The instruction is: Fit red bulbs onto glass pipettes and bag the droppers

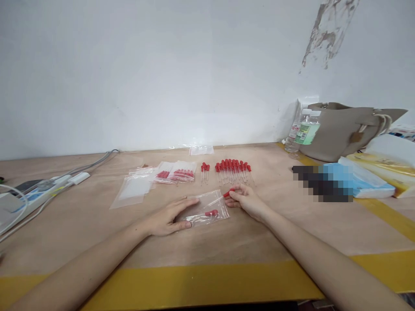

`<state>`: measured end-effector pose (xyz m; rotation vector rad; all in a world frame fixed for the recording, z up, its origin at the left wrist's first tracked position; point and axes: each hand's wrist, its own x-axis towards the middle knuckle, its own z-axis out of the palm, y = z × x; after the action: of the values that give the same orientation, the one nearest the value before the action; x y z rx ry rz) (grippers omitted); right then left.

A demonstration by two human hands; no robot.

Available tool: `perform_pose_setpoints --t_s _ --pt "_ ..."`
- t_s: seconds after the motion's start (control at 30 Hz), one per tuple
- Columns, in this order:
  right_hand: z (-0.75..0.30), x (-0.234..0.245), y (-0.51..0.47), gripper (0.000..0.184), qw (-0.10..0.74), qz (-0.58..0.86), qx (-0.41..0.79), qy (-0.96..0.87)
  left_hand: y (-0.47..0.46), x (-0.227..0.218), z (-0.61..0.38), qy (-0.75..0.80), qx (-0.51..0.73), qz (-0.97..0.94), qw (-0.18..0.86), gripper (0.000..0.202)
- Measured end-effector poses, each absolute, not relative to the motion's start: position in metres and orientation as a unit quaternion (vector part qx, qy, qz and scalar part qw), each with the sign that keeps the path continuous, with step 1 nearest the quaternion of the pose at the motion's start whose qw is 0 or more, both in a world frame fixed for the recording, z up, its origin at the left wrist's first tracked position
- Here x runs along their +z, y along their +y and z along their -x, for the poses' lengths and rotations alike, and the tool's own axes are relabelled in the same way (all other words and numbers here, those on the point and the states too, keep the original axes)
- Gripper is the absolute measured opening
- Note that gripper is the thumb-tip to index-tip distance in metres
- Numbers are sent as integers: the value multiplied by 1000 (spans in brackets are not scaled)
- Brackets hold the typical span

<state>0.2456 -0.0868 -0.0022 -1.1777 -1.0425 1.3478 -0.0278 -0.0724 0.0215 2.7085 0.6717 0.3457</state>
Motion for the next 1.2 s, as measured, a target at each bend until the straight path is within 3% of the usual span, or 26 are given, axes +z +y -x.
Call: perform_pose_setpoints --t_s 0.17,0.3,0.5,0.73,0.87,1.0,1.2 --pt "-262 0 -87 26 370 496 480 -622 -71 15 29 250 172 -937 173 58" --pt "-254 -9 -82 28 361 475 415 -687 -69 14 28 250 175 -935 180 55" --pt "-235 -11 -85 31 366 470 413 -690 -69 15 26 239 182 -936 186 52" --pt "-257 10 -74 28 272 418 427 -754 -67 13 25 220 177 -942 184 48" --pt "-255 19 -44 20 305 540 242 -746 -67 14 24 213 178 -942 187 45" --pt "-216 26 -12 14 257 615 46 -744 -69 17 23 209 182 -941 192 45" --pt "-158 24 27 22 209 649 18 -731 -73 20 24 210 180 -940 201 44"
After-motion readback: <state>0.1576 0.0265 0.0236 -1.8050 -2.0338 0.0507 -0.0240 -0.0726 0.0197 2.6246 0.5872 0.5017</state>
